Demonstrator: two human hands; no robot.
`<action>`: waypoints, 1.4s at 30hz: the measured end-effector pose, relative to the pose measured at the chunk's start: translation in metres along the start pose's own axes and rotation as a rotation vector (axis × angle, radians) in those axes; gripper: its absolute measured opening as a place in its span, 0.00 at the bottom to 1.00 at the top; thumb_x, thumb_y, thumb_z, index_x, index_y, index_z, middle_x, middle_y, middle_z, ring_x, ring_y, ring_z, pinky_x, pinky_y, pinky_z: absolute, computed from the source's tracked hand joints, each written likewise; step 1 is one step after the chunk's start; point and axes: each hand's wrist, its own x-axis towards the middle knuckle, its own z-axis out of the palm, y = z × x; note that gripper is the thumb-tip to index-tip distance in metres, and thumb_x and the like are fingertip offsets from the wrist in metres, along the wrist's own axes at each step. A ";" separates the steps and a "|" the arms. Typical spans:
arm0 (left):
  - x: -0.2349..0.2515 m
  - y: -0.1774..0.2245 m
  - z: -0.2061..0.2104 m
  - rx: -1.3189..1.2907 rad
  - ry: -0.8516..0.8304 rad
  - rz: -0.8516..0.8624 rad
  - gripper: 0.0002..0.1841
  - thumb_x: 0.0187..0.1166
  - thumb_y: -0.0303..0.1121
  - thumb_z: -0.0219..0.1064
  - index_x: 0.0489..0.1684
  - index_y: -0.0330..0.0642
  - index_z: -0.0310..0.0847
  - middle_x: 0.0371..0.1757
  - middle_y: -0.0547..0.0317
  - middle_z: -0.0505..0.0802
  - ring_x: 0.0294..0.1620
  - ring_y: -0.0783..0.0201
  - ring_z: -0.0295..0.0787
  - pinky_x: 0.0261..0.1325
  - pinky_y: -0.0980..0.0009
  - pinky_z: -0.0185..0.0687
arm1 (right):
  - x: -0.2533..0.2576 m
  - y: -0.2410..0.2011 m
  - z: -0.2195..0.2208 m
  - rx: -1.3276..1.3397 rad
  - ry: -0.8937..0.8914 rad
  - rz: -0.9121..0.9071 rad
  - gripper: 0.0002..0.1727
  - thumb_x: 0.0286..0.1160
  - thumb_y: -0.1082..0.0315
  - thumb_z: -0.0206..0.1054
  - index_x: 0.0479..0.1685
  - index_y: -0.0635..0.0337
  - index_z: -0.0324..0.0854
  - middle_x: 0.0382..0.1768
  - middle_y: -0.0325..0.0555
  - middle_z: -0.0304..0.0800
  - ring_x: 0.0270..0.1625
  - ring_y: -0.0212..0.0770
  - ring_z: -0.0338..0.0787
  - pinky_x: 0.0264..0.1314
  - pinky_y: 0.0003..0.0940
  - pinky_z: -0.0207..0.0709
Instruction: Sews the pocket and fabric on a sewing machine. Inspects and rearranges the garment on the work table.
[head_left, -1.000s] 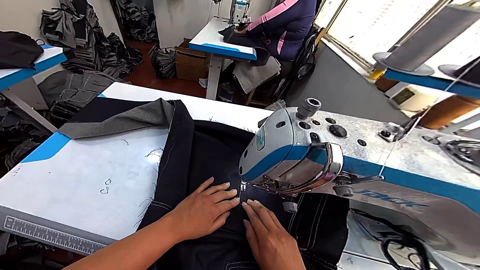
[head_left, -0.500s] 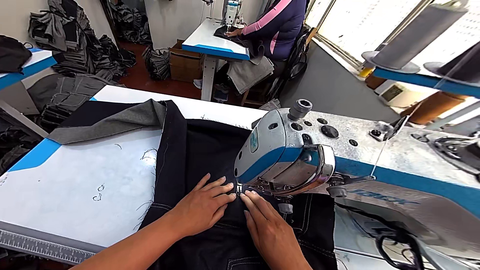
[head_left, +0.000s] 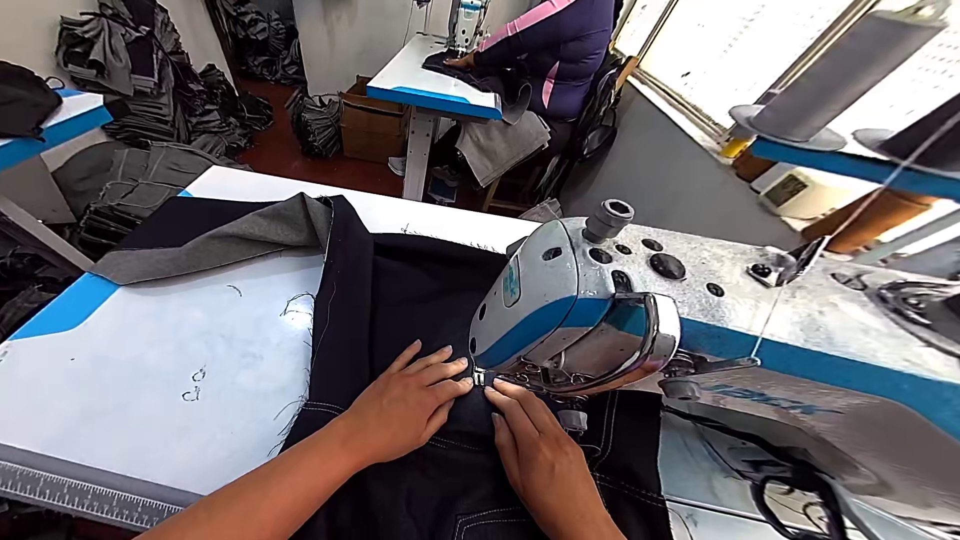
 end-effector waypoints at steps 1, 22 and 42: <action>0.000 0.000 -0.001 0.001 -0.008 -0.003 0.20 0.90 0.38 0.50 0.71 0.53 0.86 0.79 0.63 0.84 0.89 0.59 0.67 0.92 0.47 0.52 | 0.000 0.000 0.000 0.001 0.000 0.004 0.21 0.83 0.63 0.52 0.55 0.57 0.92 0.57 0.46 0.95 0.59 0.45 0.94 0.60 0.33 0.87; -0.154 0.078 -0.018 0.167 0.025 -0.554 0.51 0.80 0.68 0.52 0.87 0.26 0.61 0.87 0.22 0.63 0.84 0.12 0.52 0.79 0.18 0.42 | 0.047 0.066 -0.081 0.010 -0.528 -0.156 0.11 0.82 0.64 0.67 0.40 0.61 0.92 0.28 0.54 0.91 0.34 0.57 0.94 0.37 0.59 0.85; 0.019 0.054 -0.097 0.449 -0.339 -0.200 0.15 0.83 0.39 0.65 0.44 0.34 0.90 0.47 0.41 0.94 0.55 0.38 0.90 0.55 0.40 0.84 | -0.067 -0.031 -0.069 0.143 -0.010 0.077 0.09 0.78 0.64 0.71 0.50 0.52 0.92 0.54 0.57 0.92 0.61 0.56 0.90 0.65 0.49 0.82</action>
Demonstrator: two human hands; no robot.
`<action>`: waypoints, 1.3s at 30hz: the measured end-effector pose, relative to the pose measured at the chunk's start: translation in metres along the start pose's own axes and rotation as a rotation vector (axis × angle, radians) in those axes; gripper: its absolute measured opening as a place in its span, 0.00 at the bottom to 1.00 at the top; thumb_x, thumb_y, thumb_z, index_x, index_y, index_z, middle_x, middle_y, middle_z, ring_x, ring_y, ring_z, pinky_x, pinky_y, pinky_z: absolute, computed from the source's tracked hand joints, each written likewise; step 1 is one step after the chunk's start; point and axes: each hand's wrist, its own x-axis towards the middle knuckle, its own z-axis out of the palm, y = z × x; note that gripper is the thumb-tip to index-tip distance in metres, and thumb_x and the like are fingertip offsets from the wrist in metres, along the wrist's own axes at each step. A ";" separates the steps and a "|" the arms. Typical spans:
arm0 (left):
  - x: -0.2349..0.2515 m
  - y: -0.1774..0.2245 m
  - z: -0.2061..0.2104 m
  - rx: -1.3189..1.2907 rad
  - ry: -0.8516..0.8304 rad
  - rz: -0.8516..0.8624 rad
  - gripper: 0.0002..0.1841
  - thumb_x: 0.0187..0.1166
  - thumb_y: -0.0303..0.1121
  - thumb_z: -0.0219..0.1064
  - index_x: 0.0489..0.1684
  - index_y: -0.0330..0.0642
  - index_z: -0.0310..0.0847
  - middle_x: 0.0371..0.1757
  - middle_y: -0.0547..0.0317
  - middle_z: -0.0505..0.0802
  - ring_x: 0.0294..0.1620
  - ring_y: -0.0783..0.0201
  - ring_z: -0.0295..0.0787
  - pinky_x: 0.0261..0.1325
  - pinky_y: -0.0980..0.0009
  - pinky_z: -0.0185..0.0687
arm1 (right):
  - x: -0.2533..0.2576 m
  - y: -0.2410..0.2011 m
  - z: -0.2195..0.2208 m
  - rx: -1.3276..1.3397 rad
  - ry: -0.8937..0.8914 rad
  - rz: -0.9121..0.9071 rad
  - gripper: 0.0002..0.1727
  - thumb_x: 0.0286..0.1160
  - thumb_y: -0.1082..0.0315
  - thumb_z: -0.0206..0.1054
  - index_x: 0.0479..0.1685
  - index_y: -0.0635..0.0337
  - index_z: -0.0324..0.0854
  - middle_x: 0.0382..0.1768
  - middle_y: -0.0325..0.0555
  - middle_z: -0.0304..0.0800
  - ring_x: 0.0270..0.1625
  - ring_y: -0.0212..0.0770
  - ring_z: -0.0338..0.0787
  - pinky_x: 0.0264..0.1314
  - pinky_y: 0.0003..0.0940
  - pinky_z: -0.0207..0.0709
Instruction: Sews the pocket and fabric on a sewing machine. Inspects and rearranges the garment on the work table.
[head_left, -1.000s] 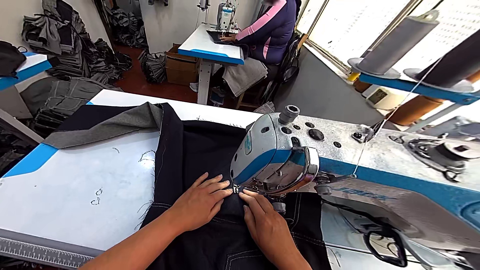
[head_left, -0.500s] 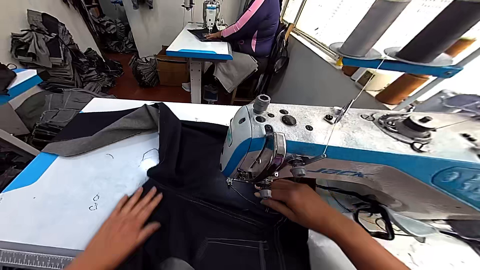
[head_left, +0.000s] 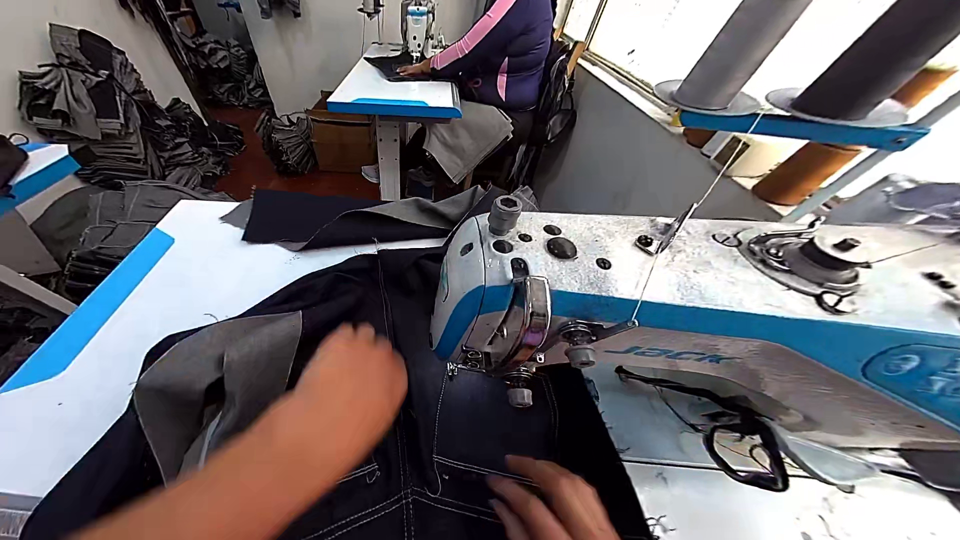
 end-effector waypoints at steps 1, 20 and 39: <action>-0.030 0.016 0.032 -0.129 0.086 0.064 0.21 0.85 0.47 0.62 0.60 0.39 0.88 0.63 0.42 0.91 0.71 0.37 0.84 0.69 0.34 0.77 | 0.001 0.009 -0.016 -0.056 0.045 0.062 0.10 0.77 0.62 0.72 0.49 0.56 0.91 0.54 0.61 0.91 0.61 0.60 0.89 0.65 0.55 0.81; -0.040 0.065 0.118 -0.284 0.338 0.202 0.27 0.89 0.60 0.43 0.85 0.73 0.69 0.88 0.60 0.74 0.90 0.42 0.64 0.78 0.18 0.48 | 0.019 0.051 -0.045 -0.290 0.115 0.360 0.35 0.66 0.72 0.75 0.77 0.74 0.71 0.57 0.81 0.81 0.57 0.82 0.84 0.53 0.75 0.76; -0.058 0.063 0.125 -0.257 0.459 0.110 0.33 0.87 0.61 0.48 0.80 0.48 0.76 0.82 0.60 0.81 0.85 0.55 0.73 0.83 0.33 0.57 | 0.043 0.041 0.032 -0.114 -0.076 0.019 0.24 0.89 0.58 0.54 0.66 0.64 0.86 0.76 0.55 0.82 0.83 0.58 0.77 0.84 0.60 0.68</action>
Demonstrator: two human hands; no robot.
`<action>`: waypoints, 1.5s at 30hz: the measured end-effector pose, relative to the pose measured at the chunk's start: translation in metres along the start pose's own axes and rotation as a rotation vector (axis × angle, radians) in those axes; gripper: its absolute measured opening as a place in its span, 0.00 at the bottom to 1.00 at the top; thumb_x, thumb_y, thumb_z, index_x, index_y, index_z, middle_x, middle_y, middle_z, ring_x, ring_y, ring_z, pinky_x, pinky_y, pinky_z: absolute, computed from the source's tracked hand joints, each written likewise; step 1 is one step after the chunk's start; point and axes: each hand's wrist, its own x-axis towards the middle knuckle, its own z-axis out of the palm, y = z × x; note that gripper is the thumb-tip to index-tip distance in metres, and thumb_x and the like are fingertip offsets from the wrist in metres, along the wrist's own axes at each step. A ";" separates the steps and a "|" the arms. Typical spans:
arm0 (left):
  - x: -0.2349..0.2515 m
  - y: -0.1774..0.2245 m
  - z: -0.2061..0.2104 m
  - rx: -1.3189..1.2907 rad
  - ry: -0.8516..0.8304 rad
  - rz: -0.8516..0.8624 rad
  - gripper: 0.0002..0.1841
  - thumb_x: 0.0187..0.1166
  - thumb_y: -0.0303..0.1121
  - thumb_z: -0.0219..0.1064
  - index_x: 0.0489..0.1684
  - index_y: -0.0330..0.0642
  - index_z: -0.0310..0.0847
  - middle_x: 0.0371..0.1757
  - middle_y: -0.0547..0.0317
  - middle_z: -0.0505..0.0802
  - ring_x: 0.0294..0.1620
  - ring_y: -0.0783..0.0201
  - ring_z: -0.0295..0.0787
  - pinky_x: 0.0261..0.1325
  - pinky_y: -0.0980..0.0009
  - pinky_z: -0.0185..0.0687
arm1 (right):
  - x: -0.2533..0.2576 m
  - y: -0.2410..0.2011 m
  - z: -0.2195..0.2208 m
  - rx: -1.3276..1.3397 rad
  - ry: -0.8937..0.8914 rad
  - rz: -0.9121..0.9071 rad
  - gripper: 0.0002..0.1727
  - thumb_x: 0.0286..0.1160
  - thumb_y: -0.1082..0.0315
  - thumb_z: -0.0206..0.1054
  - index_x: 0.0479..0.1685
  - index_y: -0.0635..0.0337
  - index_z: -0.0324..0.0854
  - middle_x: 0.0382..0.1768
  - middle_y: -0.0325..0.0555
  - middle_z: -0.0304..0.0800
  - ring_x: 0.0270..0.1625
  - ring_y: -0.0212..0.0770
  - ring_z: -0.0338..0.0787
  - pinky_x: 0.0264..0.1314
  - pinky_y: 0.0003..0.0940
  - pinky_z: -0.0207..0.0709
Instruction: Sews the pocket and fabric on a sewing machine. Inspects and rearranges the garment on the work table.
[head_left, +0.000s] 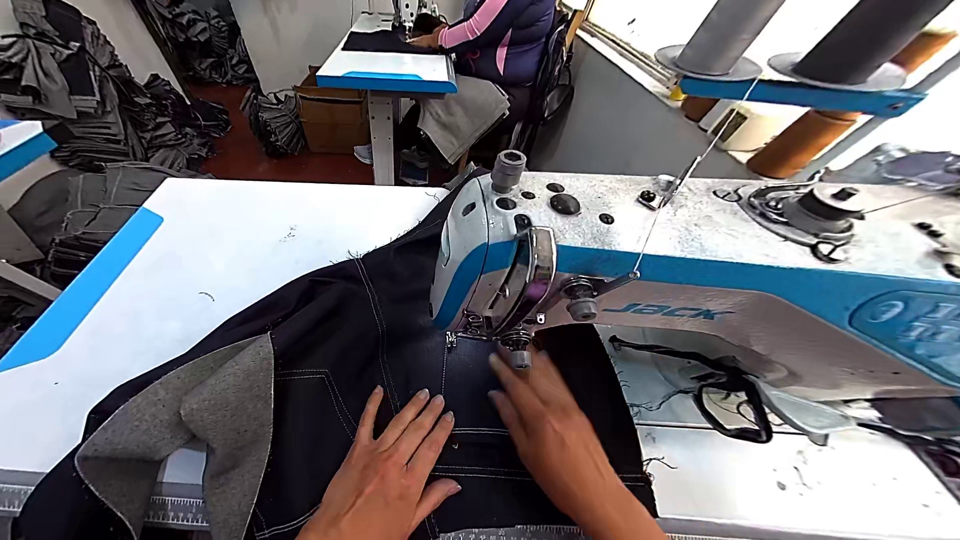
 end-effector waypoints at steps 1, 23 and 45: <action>-0.001 0.005 0.000 0.020 -0.016 -0.037 0.34 0.87 0.62 0.47 0.81 0.50 0.75 0.83 0.61 0.80 0.86 0.53 0.72 0.82 0.29 0.56 | -0.003 -0.003 0.006 0.040 -0.047 -0.019 0.26 0.91 0.54 0.51 0.70 0.60 0.86 0.77 0.49 0.83 0.84 0.52 0.77 0.85 0.57 0.68; -0.009 -0.018 -0.004 -0.098 -0.043 -0.011 0.32 0.88 0.63 0.44 0.83 0.58 0.74 0.84 0.68 0.79 0.89 0.53 0.67 0.84 0.28 0.51 | -0.016 0.001 0.005 0.134 0.103 -0.155 0.17 0.87 0.57 0.61 0.47 0.57 0.93 0.62 0.48 0.94 0.72 0.49 0.89 0.75 0.43 0.82; -0.003 -0.006 -0.002 -0.162 0.116 -0.048 0.16 0.87 0.49 0.58 0.53 0.59 0.92 0.62 0.74 0.95 0.78 0.56 0.82 0.82 0.31 0.56 | -0.022 0.004 0.003 0.233 0.040 -0.409 0.09 0.86 0.63 0.64 0.46 0.54 0.90 0.55 0.43 0.97 0.67 0.41 0.92 0.76 0.34 0.81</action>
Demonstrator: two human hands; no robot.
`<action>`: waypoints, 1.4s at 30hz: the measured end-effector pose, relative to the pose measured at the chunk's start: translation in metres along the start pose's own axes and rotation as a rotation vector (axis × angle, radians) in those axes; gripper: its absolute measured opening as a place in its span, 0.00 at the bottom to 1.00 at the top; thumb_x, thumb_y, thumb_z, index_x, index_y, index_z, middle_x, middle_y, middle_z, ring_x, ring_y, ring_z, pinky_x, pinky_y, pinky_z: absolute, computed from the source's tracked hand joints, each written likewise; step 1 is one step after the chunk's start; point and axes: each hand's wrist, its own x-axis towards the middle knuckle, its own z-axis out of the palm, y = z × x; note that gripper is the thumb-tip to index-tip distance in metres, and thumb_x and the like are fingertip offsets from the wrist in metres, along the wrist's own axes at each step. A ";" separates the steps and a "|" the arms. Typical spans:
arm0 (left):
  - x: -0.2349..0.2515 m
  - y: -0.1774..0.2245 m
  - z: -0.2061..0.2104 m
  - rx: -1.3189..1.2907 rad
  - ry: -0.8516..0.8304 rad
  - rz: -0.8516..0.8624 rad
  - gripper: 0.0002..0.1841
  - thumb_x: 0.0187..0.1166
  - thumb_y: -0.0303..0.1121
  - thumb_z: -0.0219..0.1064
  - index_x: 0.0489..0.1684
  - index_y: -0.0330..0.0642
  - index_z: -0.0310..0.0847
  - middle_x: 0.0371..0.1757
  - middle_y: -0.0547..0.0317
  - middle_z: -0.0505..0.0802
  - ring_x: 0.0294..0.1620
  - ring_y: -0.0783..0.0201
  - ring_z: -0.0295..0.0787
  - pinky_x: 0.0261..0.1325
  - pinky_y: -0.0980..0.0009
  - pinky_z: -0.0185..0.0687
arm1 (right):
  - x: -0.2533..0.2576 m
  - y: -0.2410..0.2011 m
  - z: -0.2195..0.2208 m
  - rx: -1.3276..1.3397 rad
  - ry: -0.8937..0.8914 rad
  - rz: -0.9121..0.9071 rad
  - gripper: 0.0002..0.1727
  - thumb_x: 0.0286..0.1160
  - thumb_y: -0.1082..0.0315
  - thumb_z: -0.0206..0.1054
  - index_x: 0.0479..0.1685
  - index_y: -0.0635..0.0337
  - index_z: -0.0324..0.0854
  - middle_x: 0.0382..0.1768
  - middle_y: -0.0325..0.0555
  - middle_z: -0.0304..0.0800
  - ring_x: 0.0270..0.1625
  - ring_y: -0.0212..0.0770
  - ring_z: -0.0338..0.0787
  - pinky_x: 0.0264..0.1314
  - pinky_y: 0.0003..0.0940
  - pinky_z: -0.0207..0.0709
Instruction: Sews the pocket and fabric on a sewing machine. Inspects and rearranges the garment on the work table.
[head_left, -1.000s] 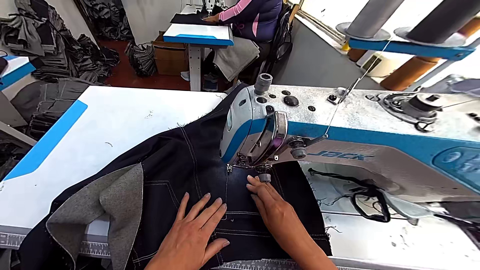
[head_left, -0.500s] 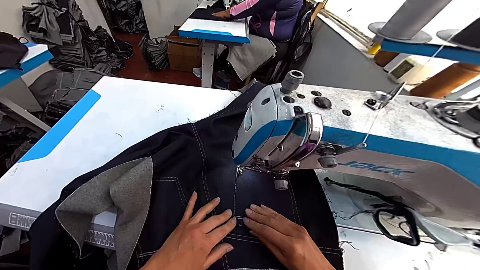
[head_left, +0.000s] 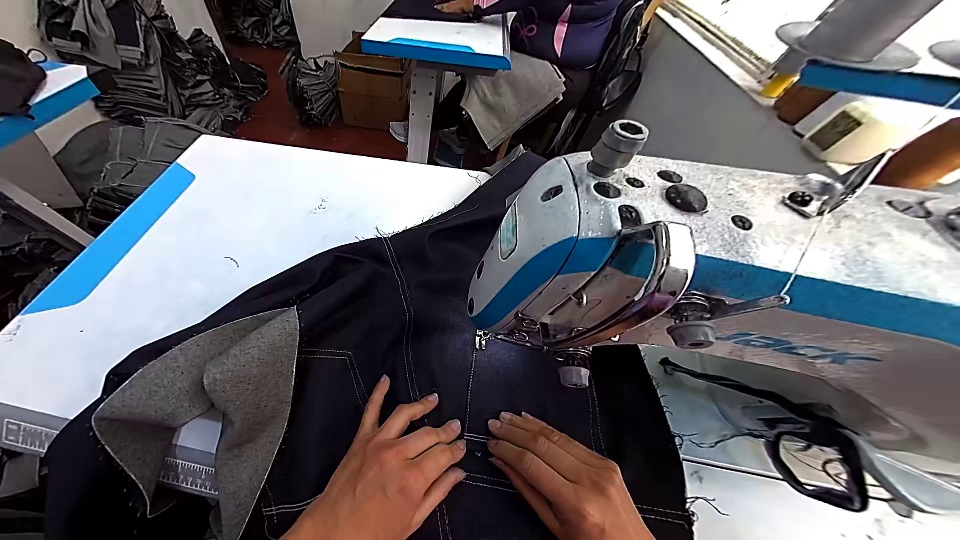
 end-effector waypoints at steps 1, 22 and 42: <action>0.006 0.004 0.002 0.041 0.040 0.001 0.14 0.86 0.47 0.60 0.47 0.57 0.92 0.55 0.72 0.96 0.73 0.56 0.85 0.81 0.31 0.58 | -0.001 -0.001 0.000 -0.001 0.007 -0.013 0.09 0.86 0.64 0.64 0.46 0.55 0.89 0.55 0.44 0.97 0.67 0.41 0.92 0.76 0.35 0.81; 0.044 0.005 0.001 -0.146 -0.053 -0.006 0.11 0.81 0.35 0.64 0.37 0.47 0.94 0.29 0.62 0.91 0.35 0.66 0.90 0.41 0.74 0.86 | -0.019 -0.032 0.007 -0.149 0.017 0.006 0.20 0.90 0.52 0.57 0.63 0.51 0.89 0.48 0.41 0.92 0.51 0.40 0.87 0.54 0.32 0.75; 0.037 0.002 0.009 -0.129 0.042 0.010 0.11 0.82 0.37 0.63 0.38 0.47 0.94 0.28 0.64 0.92 0.33 0.68 0.90 0.41 0.76 0.85 | -0.016 -0.038 0.010 -0.227 0.018 0.057 0.20 0.90 0.53 0.55 0.65 0.51 0.88 0.43 0.41 0.88 0.47 0.41 0.83 0.50 0.34 0.71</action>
